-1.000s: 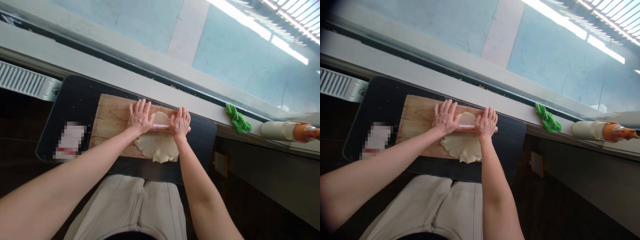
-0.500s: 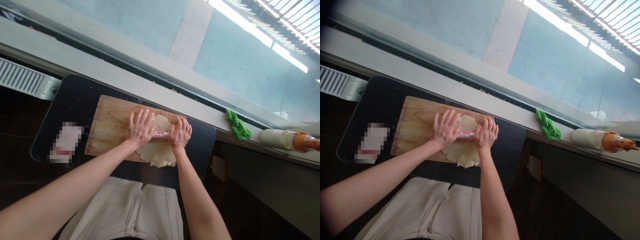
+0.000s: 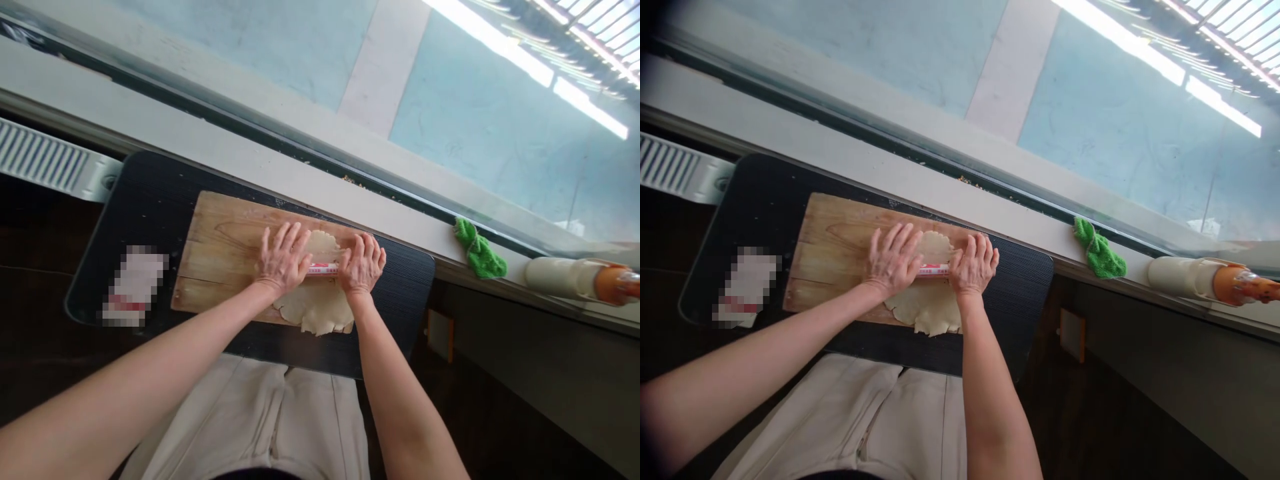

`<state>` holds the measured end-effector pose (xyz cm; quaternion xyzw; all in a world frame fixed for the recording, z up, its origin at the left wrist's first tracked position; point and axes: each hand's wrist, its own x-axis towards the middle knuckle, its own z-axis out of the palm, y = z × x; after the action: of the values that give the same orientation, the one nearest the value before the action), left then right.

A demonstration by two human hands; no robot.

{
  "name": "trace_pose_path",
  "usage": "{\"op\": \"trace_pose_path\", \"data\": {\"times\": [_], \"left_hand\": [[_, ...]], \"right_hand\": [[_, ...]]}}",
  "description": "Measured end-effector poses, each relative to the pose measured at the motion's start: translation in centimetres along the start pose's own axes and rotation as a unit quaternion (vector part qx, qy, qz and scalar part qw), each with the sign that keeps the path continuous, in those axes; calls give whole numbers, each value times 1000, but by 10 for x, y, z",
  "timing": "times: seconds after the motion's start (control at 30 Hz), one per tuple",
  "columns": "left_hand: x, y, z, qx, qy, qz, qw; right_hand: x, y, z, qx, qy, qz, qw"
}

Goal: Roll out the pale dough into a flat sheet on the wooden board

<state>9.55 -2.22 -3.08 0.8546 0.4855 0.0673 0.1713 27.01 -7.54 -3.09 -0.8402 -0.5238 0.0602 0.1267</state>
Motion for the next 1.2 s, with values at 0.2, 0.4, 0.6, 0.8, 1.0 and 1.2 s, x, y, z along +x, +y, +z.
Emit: {"op": "trace_pose_path", "data": {"times": [0.2, 0.4, 0.6, 0.8, 1.0, 1.2], "left_hand": [[37, -10, -5, 0, 28, -7, 1000], [3, 1, 0, -8, 9, 27, 1000], [29, -8, -3, 4, 19, 9, 1000], [-2, 6, 1, -14, -7, 18, 1000], [26, -4, -1, -10, -1, -13, 1000], [1, 6, 1, -8, -8, 29, 999]], "right_hand": [[44, -12, 9, 5, 11, 52, 999], [8, -3, 0, 1, 2, 9, 1000], [38, -10, 10, -9, 30, 49, 998], [1, -1, 0, -1, 3, 17, 1000], [33, -7, 10, -9, 46, 39, 998], [5, 0, 4, -8, 33, 9, 999]]}}
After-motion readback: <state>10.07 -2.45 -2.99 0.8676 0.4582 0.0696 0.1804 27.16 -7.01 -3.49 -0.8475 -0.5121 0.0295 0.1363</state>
